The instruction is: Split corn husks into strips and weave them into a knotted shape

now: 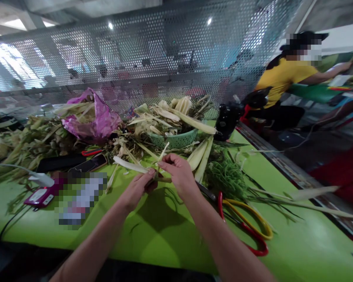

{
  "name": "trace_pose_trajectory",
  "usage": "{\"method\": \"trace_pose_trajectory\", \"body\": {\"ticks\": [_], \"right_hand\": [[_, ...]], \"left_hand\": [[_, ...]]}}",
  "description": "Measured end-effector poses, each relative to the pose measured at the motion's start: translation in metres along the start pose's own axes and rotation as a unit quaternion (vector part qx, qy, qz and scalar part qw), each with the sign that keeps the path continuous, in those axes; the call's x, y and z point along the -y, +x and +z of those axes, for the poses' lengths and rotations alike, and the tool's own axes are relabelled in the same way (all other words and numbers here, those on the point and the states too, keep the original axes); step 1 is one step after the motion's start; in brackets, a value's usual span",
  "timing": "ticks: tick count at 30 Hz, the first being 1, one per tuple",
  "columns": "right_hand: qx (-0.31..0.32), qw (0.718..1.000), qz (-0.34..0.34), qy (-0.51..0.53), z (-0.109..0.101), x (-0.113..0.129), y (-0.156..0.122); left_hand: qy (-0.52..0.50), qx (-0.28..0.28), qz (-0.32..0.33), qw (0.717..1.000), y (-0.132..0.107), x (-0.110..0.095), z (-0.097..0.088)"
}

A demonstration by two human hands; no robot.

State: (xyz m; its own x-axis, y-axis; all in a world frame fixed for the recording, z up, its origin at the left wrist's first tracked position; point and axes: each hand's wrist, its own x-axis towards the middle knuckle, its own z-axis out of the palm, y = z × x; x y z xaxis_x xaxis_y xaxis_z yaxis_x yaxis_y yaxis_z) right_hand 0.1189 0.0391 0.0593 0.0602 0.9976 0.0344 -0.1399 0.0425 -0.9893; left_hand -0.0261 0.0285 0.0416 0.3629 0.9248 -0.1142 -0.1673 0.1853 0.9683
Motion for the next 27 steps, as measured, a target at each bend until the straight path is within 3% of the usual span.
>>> {"method": "trace_pose_trajectory", "body": {"ticks": [4,7,15,19,27], "right_hand": [[-0.038,0.999,-0.025,-0.011,0.000,-0.004,0.001],[-0.028,0.998,-0.034,-0.040,-0.003,-0.003,0.003],[0.051,0.962,-0.097,-0.251,-0.008,0.011,-0.003],[0.066,0.961,-0.106,-0.248,-0.008,0.009,-0.001],[0.036,0.970,-0.101,-0.218,-0.010,0.002,0.007]], "left_hand": [[0.019,0.051,0.026,0.998,-0.003,-0.002,0.002],[0.027,0.056,0.025,0.998,-0.005,-0.004,0.001],[-0.080,-0.008,0.011,0.997,0.005,0.000,-0.011],[-0.090,-0.040,0.017,0.995,0.007,-0.001,-0.016],[-0.084,-0.061,0.029,0.994,0.006,-0.003,-0.014]]}}
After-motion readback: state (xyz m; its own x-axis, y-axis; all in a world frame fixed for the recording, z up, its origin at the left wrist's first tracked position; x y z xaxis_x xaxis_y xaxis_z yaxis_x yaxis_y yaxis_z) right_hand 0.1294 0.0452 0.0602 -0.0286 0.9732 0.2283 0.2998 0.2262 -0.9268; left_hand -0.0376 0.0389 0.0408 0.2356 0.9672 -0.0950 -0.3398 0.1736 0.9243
